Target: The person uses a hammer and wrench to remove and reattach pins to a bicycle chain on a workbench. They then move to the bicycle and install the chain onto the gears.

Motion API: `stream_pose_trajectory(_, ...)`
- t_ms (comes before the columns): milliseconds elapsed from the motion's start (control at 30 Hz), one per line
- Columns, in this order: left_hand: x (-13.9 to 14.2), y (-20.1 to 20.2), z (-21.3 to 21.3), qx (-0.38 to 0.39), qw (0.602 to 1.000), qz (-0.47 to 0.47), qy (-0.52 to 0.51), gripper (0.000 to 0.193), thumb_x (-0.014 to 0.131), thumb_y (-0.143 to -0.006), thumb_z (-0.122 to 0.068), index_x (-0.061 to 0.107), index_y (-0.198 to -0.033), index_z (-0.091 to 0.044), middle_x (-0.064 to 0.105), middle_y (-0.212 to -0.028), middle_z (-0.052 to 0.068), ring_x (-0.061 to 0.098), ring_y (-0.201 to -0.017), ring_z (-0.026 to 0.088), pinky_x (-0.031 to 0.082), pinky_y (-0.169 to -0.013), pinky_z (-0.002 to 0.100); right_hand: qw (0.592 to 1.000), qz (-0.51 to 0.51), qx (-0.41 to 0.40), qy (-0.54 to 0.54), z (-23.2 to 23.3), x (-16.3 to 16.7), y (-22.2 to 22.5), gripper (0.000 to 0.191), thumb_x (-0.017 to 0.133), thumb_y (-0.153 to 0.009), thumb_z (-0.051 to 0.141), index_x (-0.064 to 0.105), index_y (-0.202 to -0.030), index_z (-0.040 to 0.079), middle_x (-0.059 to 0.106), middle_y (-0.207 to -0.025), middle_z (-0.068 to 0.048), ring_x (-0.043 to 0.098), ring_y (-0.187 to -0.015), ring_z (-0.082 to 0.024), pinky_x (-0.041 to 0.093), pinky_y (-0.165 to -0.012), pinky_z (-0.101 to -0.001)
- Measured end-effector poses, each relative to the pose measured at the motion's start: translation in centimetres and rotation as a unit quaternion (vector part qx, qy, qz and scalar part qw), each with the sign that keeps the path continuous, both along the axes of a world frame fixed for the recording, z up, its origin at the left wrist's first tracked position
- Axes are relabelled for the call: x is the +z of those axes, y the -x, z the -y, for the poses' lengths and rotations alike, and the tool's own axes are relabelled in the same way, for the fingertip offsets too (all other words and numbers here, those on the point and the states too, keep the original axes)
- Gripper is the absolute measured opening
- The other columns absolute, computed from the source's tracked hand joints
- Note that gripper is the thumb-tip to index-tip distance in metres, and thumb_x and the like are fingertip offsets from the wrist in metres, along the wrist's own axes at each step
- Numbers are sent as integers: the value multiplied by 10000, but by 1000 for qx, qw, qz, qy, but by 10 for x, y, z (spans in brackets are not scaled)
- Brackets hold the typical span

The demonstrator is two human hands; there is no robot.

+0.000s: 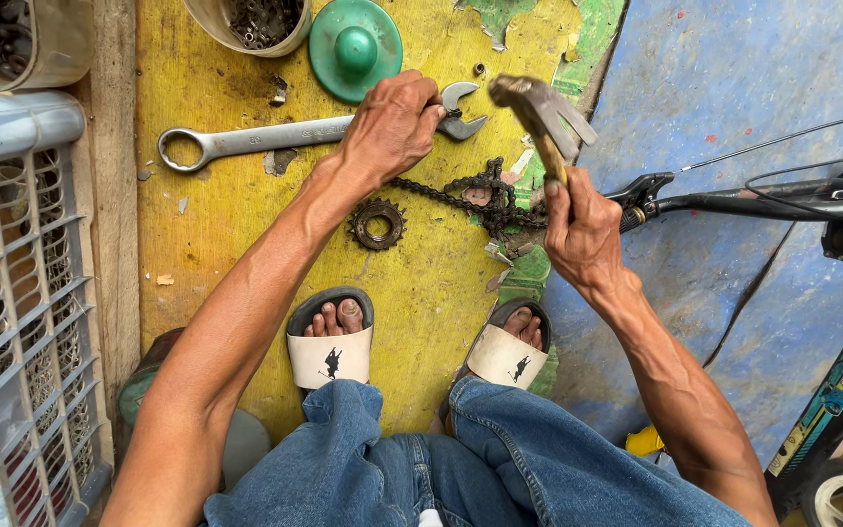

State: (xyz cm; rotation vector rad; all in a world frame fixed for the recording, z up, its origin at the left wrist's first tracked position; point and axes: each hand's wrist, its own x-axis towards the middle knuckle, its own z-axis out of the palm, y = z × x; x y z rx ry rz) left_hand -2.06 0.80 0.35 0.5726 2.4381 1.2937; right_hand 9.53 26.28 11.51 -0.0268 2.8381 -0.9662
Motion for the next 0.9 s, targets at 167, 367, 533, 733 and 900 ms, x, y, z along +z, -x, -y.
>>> stream_pose_trajectory(167,12,1,-6,-6,999,-5,54,127,597,-964,-78,607,-871,8,580,-775,140,579,-707,249,499,-668,450,999,-28,7,-14,-8,-8,2,138,558,-1124,87,603,-1217,-5,592,-745,-137,602,-589,-203,462,-541,-370)
stream_pose_trajectory(367,13,4,-5,-7,998,13,58,136,578,-959,-85,578,-861,10,568,-748,142,575,-680,251,501,-662,469,1000,4,2,15,-4,-10,-8,135,578,-1106,91,609,-1203,2,599,-728,-117,597,-594,-176,468,-546,-350)
stream_pose_trajectory(533,16,4,-2,26,999,-19,44,149,638,-924,-93,569,-868,27,589,-771,168,601,-690,289,508,-671,473,999,-12,25,15,-2,-11,-10,114,595,-1097,82,604,-1180,5,586,-725,-125,577,-586,-193,461,-548,-356)
stream_pose_trajectory(733,19,-6,5,35,997,-71,-13,213,716,-851,-57,614,-1003,53,642,-887,190,669,-739,316,546,-657,446,999,-15,49,9,1,-10,-12,99,595,-1097,71,584,-1158,-5,606,-791,-160,620,-619,-252,466,-550,-391)
stream_pose_trajectory(900,15,-10,6,30,994,-104,-14,154,789,-880,-55,692,-996,-24,677,-963,135,709,-821,298,575,-720,411,999,-8,48,8,5,-7,-10,121,600,-1083,67,593,-1174,-11,602,-805,-188,628,-636,-314,476,-569,-417)
